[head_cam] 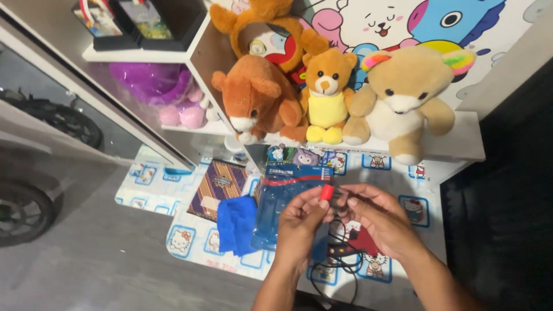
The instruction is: Preparing and soldering electrical components or wires.
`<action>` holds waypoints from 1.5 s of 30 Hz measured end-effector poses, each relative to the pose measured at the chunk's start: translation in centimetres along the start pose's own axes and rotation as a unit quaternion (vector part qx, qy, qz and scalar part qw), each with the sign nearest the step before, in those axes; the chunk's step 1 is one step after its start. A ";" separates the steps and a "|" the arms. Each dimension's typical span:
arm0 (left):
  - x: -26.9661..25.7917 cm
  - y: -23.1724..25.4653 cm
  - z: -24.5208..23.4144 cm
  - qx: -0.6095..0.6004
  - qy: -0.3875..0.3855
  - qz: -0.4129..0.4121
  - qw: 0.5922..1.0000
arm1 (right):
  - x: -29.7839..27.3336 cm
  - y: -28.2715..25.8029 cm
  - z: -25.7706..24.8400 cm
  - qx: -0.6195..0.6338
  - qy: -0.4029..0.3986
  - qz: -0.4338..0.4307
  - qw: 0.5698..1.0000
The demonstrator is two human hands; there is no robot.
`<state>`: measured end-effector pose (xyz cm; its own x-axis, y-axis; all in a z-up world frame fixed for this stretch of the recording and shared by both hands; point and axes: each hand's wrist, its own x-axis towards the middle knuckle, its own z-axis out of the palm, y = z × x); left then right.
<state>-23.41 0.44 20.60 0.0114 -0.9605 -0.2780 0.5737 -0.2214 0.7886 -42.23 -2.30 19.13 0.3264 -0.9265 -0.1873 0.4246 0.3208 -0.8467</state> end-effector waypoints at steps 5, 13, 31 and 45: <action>1.0 0.2 1.8 0.039 -0.042 0.059 0.997 | 0.2 -2.5 0.5 0.027 -0.039 -0.015 0.999; 1.5 -0.2 2.2 0.095 -0.094 0.138 0.981 | 2.0 -1.0 -3.0 -0.046 -0.045 -0.009 0.998; -1.2 -0.8 -0.4 0.190 -0.008 0.193 0.963 | 0.9 -0.5 0.2 -0.059 0.022 0.029 0.998; -0.1 1.2 -2.4 0.096 -0.040 0.144 0.984 | 0.6 0.2 3.7 -0.058 0.045 -0.042 0.996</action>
<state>-20.75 0.72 20.25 0.0825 -0.9965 0.0111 0.3908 0.0425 0.9195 -38.82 -2.07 20.74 0.2142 -0.9649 -0.1523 0.3457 0.2207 -0.9120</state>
